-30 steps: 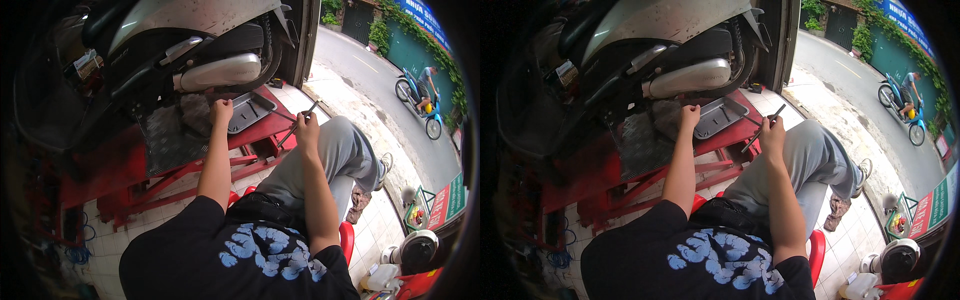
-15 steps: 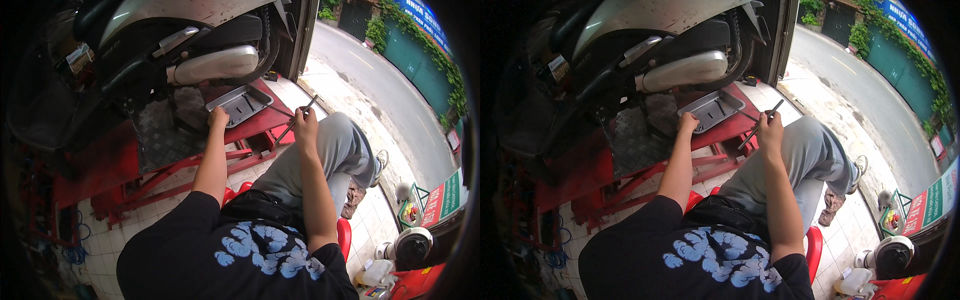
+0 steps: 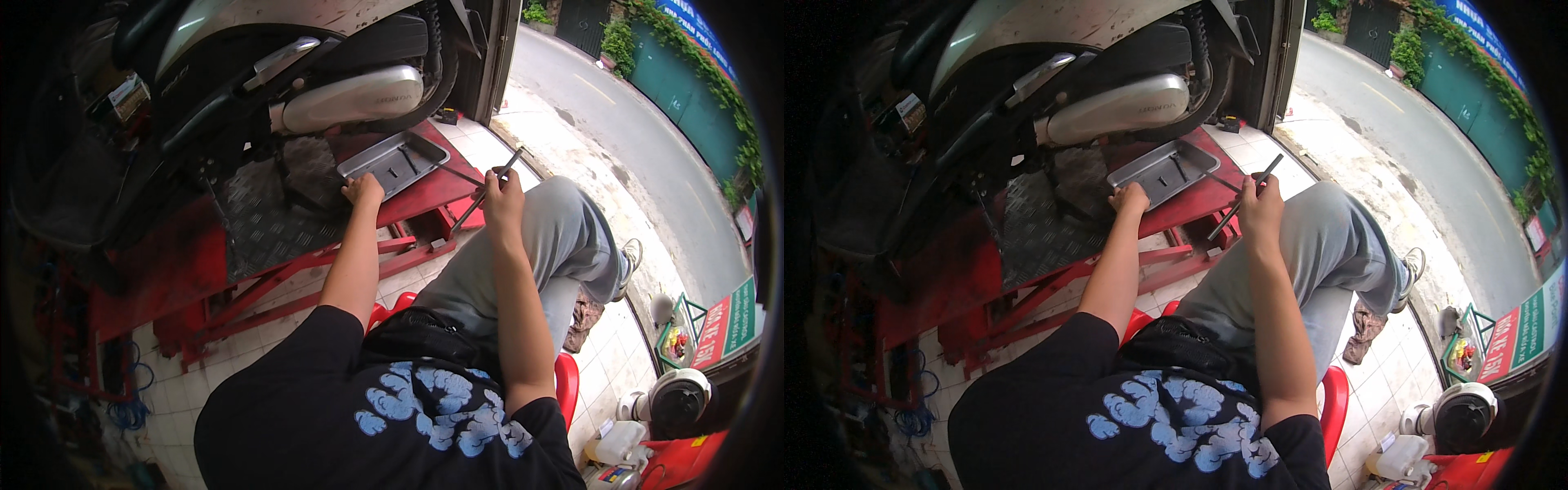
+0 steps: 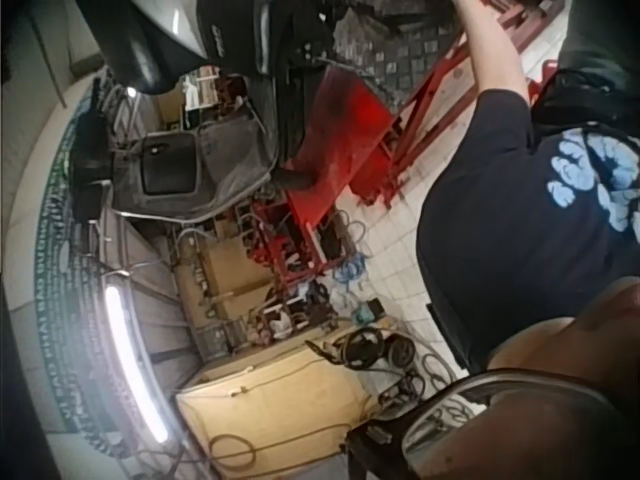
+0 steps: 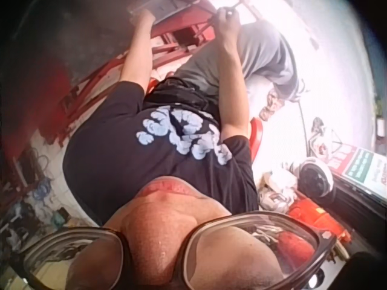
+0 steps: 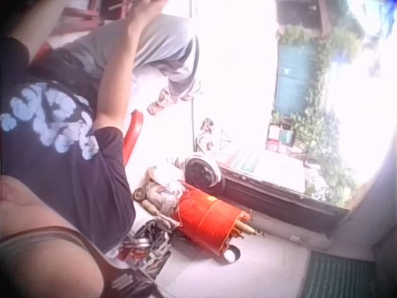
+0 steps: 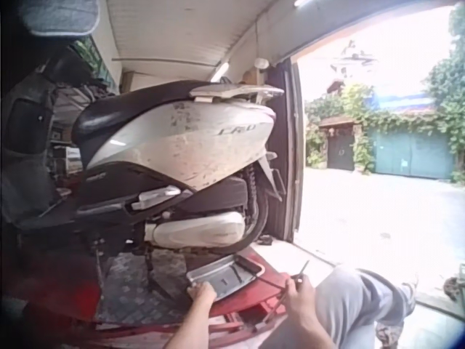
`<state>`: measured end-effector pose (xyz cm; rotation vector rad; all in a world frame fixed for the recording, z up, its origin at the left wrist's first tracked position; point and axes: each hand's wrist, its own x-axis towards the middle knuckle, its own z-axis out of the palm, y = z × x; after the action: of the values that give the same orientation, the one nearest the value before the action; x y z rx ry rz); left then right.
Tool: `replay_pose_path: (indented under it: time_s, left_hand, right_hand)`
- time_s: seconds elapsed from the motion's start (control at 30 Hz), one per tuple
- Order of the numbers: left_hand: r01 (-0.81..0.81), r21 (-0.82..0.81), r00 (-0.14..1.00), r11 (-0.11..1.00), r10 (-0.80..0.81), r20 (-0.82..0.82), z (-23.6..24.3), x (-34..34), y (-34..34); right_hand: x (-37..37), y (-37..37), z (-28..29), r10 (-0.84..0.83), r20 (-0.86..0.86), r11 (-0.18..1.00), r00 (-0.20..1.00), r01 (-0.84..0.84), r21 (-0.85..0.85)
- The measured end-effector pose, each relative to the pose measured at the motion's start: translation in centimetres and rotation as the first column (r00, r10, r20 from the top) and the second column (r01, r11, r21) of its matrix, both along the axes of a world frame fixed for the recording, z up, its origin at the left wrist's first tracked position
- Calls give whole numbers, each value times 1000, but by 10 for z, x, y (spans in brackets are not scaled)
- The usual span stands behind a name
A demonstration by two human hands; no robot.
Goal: The person uses a T-handle socket wrench to loosen the drain bolt on the bottom of a scooter engine while a drain pan is positioned underneath.
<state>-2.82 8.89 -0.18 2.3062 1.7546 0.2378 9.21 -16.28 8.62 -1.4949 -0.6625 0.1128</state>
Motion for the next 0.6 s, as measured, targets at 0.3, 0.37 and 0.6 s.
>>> replay_pose_path:
  time_s: [0.3, 0.37, 0.6]
  left_hand:
    - [-19, 26, 998, 999, 17, 61, -6, 4, -1]
    - [-50, -4, 990, 999, 50, 135, -8, 9, 7]
    - [59, -198, 120, 978, 190, 974, -15, -28, 92]
  right_hand:
    - [0, -2, 1, -20, 6, 999, 1000, 20, -29]
    - [2, -4, 1, -33, 8, 999, 999, 33, -32]
    - [-1, -1, 1, -25, 26, 999, 999, 26, -34]
